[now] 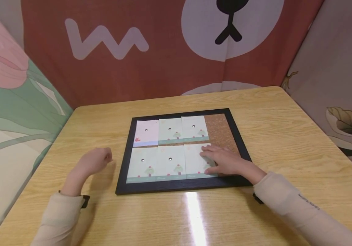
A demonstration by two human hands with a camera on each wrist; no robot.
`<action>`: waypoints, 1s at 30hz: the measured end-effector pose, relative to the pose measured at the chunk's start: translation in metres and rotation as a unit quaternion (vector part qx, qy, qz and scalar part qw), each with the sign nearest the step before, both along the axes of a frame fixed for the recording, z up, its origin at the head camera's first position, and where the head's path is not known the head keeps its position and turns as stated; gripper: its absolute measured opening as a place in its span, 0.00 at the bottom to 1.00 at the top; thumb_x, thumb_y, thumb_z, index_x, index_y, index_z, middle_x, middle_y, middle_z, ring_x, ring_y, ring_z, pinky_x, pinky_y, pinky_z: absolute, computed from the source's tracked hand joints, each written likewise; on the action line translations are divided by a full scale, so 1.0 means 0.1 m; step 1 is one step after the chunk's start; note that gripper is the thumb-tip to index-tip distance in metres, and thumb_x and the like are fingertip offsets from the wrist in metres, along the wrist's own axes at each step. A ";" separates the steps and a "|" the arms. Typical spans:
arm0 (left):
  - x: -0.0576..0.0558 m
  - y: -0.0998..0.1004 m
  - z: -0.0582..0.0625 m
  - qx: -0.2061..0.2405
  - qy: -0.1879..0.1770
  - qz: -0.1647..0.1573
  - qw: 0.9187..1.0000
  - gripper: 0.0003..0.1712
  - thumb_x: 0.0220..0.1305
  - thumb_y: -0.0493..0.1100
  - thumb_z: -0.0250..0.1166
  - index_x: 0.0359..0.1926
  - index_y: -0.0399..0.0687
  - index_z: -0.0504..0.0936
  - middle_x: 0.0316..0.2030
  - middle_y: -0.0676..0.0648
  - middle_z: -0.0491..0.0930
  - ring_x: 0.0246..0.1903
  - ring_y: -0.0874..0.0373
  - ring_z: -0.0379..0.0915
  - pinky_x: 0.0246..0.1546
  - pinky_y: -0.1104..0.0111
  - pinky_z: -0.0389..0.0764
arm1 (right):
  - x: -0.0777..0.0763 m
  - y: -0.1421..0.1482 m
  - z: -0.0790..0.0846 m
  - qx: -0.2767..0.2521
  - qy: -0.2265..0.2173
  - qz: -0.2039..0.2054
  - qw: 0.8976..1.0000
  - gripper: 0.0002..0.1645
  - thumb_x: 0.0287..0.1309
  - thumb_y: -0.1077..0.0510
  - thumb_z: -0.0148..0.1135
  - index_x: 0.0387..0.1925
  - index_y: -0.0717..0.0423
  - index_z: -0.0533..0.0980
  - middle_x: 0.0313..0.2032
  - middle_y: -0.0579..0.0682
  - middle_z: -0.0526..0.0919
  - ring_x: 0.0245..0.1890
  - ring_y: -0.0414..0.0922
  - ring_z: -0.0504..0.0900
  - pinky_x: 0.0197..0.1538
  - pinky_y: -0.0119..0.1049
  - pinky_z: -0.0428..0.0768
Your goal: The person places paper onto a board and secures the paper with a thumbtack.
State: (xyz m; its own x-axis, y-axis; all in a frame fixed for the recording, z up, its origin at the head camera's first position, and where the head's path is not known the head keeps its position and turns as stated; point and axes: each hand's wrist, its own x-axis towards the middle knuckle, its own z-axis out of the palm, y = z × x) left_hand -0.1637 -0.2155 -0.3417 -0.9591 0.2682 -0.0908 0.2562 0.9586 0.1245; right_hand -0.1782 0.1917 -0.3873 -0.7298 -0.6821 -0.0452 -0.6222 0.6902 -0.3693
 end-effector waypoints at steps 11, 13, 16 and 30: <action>-0.11 0.26 0.16 0.051 0.053 -0.020 0.997 0.02 0.59 0.32 0.55 0.30 0.40 0.73 0.20 0.49 0.70 0.19 0.57 0.63 0.19 0.68 0.65 | 0.01 -0.01 0.02 -0.006 -0.006 -0.002 1.000 0.38 0.49 0.45 0.63 0.58 0.63 0.66 0.61 0.61 0.61 0.61 0.59 0.55 0.53 0.64 0.53; -0.14 0.34 0.21 0.049 0.051 -0.027 0.997 0.01 0.59 0.33 0.55 0.30 0.39 0.73 0.20 0.48 0.70 0.19 0.56 0.63 0.19 0.68 0.64 | 0.01 0.00 0.02 -0.008 -0.007 0.000 1.000 0.39 0.49 0.45 0.63 0.58 0.63 0.66 0.61 0.61 0.61 0.62 0.59 0.55 0.53 0.64 0.53; -0.17 0.50 0.30 0.031 0.024 -0.040 0.998 0.01 0.59 0.34 0.54 0.32 0.39 0.72 0.21 0.48 0.69 0.20 0.56 0.63 0.20 0.69 0.64 | 0.01 0.00 0.02 -0.010 -0.007 0.001 1.000 0.39 0.49 0.45 0.63 0.58 0.63 0.66 0.61 0.61 0.61 0.62 0.59 0.55 0.54 0.64 0.53; -0.28 1.20 0.48 -0.045 -0.008 -0.097 0.994 0.10 0.60 0.37 0.54 0.42 0.38 0.75 0.29 0.47 0.77 0.23 0.57 0.68 0.20 0.68 0.69 | 0.00 0.03 -0.01 -0.016 -0.013 0.002 1.000 0.39 0.47 0.45 0.64 0.57 0.62 0.67 0.61 0.61 0.61 0.62 0.61 0.52 0.54 0.64 0.51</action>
State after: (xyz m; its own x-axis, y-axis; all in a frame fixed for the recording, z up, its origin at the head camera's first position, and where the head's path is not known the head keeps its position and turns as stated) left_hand -0.1913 -0.0955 -0.2935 -0.8879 0.4388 -0.1379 0.4369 0.8983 0.0456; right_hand -0.1787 0.1945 -0.3880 -0.7257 -0.6867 -0.0421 -0.6153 0.6751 -0.4071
